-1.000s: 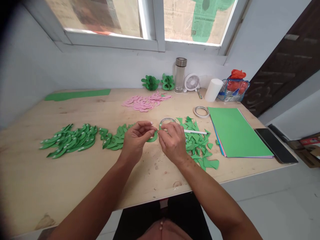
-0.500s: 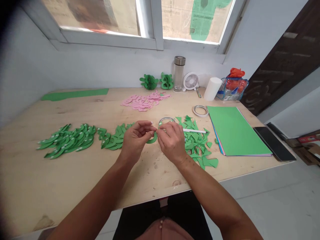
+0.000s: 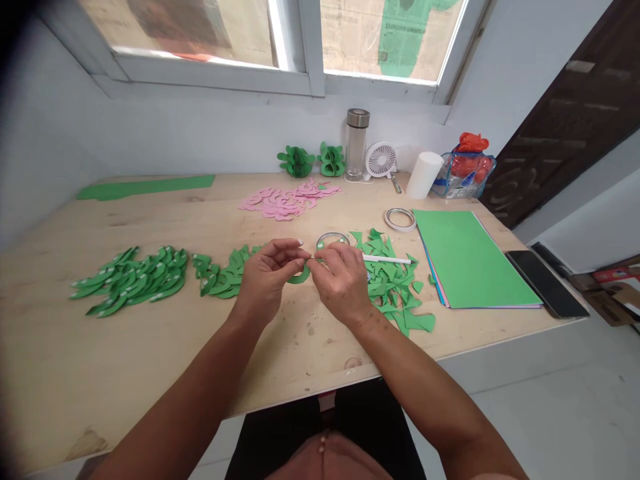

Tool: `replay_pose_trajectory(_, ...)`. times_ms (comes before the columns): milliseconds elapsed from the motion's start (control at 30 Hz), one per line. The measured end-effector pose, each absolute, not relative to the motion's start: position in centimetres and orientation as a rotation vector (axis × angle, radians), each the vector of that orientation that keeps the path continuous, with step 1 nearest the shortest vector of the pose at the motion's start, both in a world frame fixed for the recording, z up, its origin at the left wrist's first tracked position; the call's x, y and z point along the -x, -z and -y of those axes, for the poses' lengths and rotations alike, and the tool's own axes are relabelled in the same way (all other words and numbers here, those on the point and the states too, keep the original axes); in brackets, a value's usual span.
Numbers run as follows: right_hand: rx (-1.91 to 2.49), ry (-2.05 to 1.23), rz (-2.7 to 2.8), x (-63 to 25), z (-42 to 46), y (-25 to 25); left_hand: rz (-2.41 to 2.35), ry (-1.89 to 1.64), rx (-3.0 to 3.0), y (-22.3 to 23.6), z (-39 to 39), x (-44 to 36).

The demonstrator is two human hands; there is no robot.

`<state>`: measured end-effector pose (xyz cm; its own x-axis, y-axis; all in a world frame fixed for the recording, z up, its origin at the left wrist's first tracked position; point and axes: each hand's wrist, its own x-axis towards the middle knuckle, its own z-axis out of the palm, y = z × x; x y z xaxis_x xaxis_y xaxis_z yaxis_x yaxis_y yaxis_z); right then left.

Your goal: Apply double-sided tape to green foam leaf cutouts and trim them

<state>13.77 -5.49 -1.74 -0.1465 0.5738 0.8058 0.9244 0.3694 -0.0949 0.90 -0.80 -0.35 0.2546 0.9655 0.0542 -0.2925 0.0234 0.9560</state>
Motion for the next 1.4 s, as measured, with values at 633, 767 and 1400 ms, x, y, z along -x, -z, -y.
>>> replay_pose_trajectory(633,1.331,0.545,1.836,-13.81,5.46,1.9,-0.779,-1.143,-1.082,0.68,0.51,-0.73)
replay_pose_trajectory(767,1.333,0.553,1.831,-13.79,5.52,1.84,-0.778,-1.143,-1.084,0.63,0.53,-0.69)
replay_pose_trajectory(1400,1.322,0.604,1.828,-13.6,5.65,1.77,-0.752,-1.088,-1.043,0.25,0.52,-0.26)
